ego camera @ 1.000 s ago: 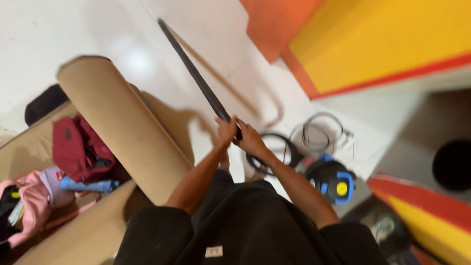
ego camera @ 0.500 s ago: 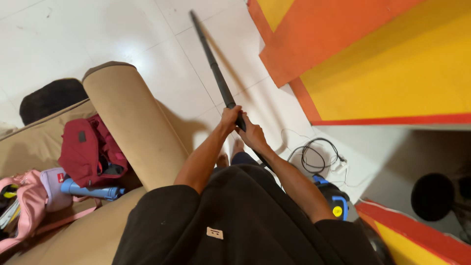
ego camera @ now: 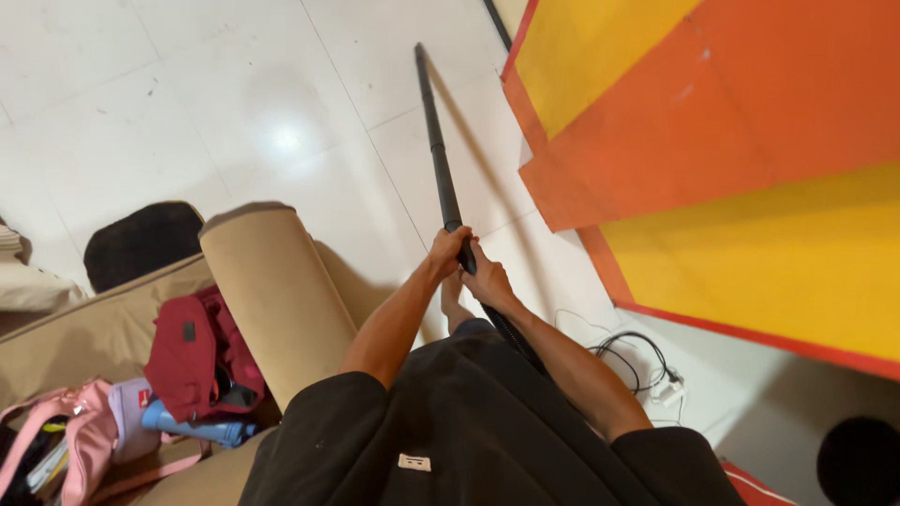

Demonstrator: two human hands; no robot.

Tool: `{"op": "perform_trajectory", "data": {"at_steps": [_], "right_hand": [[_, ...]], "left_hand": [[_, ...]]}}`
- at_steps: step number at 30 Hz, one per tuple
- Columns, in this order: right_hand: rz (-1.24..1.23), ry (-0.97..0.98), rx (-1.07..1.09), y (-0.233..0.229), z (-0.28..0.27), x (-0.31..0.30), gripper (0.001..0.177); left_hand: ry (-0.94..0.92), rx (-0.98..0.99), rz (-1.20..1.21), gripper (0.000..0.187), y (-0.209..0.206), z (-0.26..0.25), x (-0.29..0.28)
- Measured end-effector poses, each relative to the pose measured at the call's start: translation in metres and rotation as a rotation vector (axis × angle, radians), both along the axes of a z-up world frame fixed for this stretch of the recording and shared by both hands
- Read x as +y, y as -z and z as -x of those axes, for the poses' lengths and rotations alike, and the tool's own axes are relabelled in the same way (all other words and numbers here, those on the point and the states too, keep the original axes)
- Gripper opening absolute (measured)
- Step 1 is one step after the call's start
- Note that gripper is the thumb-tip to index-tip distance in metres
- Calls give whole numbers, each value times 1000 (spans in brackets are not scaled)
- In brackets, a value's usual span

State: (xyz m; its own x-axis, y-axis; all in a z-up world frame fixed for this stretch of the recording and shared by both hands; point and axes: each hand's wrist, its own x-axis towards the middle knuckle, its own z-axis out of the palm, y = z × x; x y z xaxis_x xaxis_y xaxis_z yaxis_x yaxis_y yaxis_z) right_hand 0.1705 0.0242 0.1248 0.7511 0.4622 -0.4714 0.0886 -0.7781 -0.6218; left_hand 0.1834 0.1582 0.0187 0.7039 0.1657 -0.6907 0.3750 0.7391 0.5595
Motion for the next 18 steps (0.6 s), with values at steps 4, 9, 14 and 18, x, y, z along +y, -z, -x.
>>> {"op": "perform_trajectory", "data": {"at_steps": [4,9,14,18], "right_hand": [[-103,25,163,-18,-58,15,88],[-56,-194,-119,-3,-112,44,81],[28,-66,-52,-7,-132,92,80],[79,-54,36,-22,-166,146,83]], "left_hand": [[-91,130,-242,30,7,-40,6],[-152,150,-81,25,-18,-93,52],[-12,12,-72,29,-43,-130,100],[-39,46,-40,23,-61,-156,144]]}}
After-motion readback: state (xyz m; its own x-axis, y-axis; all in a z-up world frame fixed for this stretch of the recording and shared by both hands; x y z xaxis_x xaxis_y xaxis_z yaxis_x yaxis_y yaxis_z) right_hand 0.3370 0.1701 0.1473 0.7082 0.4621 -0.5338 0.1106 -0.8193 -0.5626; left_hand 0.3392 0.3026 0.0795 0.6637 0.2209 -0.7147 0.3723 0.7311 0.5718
